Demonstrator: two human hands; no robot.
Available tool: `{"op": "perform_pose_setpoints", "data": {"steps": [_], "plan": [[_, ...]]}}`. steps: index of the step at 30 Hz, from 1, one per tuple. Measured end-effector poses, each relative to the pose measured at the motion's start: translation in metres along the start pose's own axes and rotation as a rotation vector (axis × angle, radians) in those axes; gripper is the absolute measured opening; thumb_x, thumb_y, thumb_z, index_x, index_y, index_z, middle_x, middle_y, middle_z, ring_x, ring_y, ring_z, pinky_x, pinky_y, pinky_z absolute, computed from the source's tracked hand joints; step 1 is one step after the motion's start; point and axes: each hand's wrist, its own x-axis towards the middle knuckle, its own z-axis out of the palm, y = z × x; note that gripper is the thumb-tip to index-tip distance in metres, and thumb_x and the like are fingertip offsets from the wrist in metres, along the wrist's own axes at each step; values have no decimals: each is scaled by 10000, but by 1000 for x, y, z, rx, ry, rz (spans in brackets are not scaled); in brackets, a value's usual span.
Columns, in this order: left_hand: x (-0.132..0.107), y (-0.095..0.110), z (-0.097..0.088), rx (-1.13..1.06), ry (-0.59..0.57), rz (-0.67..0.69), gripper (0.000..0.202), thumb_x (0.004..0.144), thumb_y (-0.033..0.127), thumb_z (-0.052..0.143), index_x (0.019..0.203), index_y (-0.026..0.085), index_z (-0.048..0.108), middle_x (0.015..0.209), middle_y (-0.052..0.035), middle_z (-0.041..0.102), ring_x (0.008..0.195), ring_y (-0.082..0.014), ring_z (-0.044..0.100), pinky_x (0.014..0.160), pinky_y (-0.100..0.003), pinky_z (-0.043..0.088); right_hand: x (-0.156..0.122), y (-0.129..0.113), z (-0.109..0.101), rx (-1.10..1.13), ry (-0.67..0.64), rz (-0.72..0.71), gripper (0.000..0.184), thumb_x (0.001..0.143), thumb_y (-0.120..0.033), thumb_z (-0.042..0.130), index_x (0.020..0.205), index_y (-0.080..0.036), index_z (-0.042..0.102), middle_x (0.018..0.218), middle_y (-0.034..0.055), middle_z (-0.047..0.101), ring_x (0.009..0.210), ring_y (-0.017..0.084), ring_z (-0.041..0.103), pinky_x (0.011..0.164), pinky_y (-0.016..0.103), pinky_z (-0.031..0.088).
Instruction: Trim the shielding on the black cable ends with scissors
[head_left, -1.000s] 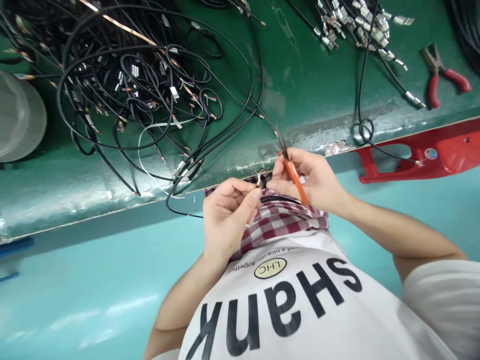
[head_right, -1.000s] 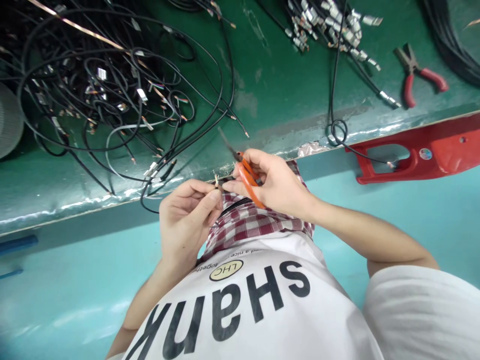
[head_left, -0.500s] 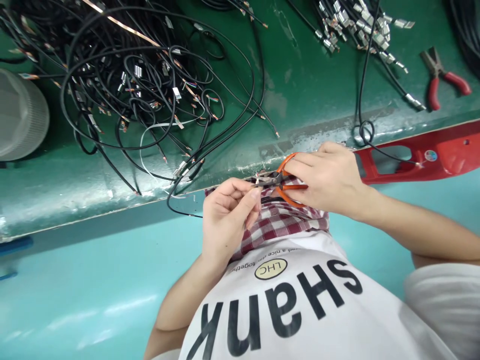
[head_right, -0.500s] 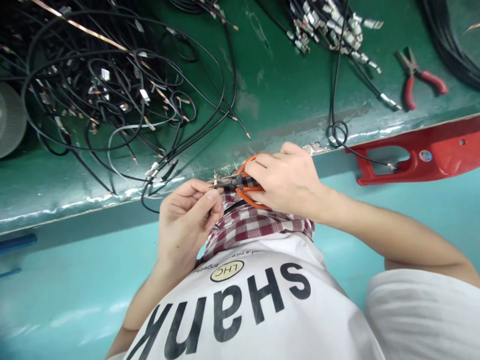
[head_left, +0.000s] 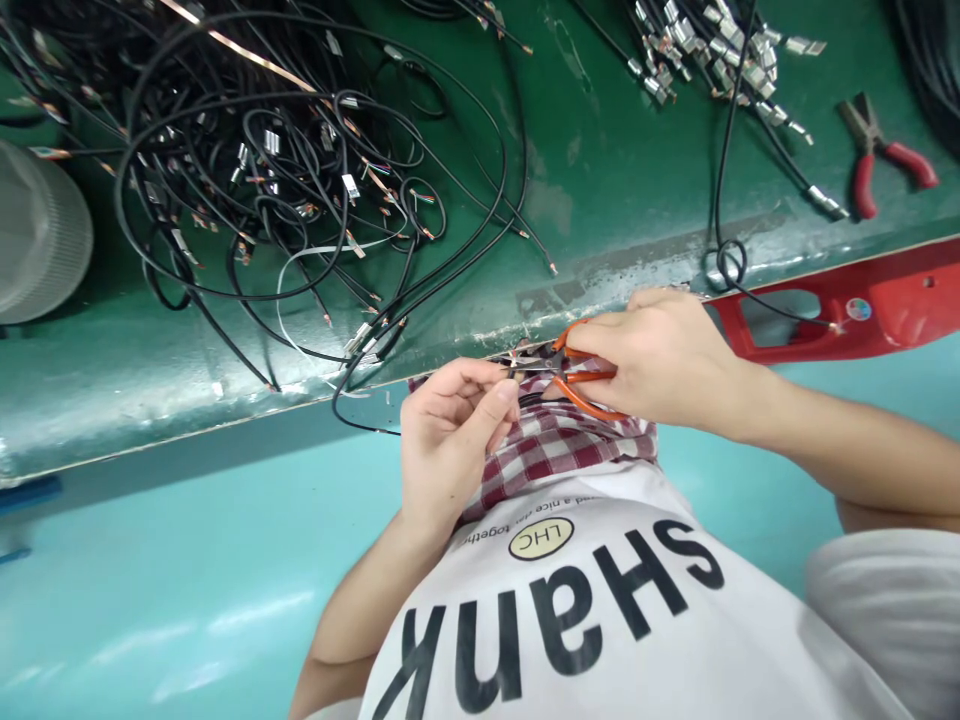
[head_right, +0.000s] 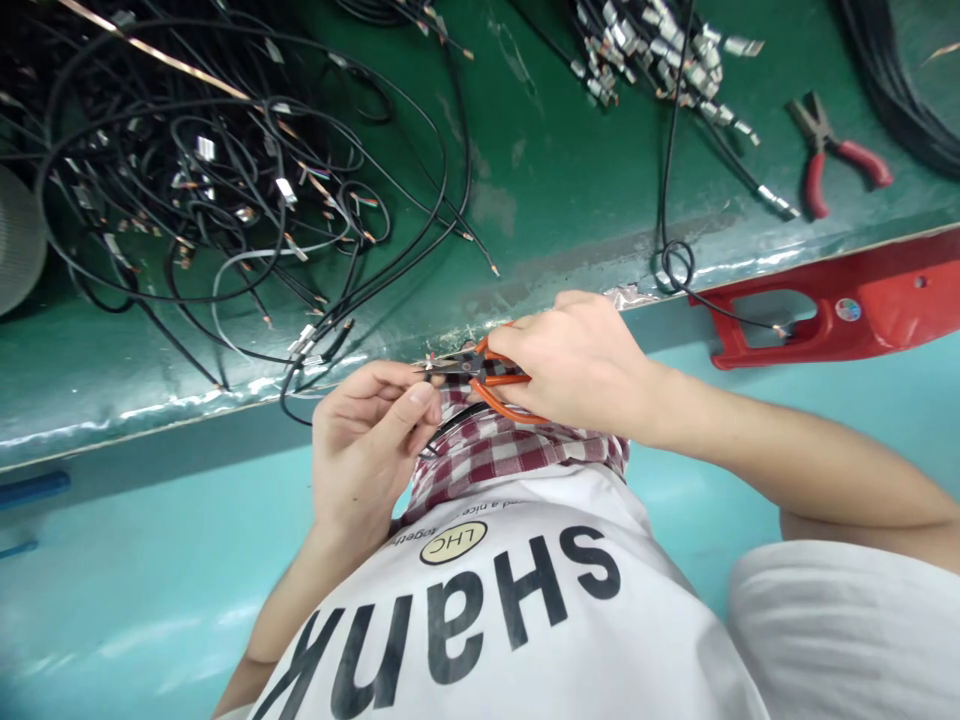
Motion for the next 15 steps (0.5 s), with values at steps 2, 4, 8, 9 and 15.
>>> {"op": "perform_pose_setpoints", "data": {"steps": [2,4,8,9,15], "plan": [[0,-1,-1,2,-3,5,172,800,245,765,877,152,642,638,1,591,528,-38,509,411,-108,331,1,1,-2,9,-25,8,292,892,-419,589,723,-191,657,694,15,710,562,154,547,614,330,257],[-1,-1,-1,-1,-6,5,164,806,245,760,881,156,645,639,1,592,532,-40,511,410,-107,331,1,2,-4,19,-43,15,275,877,-412,602,712,-200,664,666,7,700,543,154,527,590,324,220],[-1,1,1,-10,-9,-5,155,802,234,762,878,157,651,645,1,593,537,-38,515,416,-108,335,1,4,-5,34,-67,23,254,863,-409,606,712,-220,684,611,-2,671,522,158,504,568,317,174],[-1,1,1,-9,-8,-10,155,800,231,763,877,155,653,647,0,594,539,-38,517,418,-109,337,1,4,-6,30,-75,28,257,861,-412,609,711,-220,687,602,-1,666,519,159,503,567,317,173],[-1,1,1,-10,-3,-10,156,799,238,766,873,151,660,632,-1,593,528,-37,509,412,-106,337,0,1,-6,-55,-56,35,218,867,-377,619,749,-213,701,668,10,710,541,174,534,573,326,184]]}}
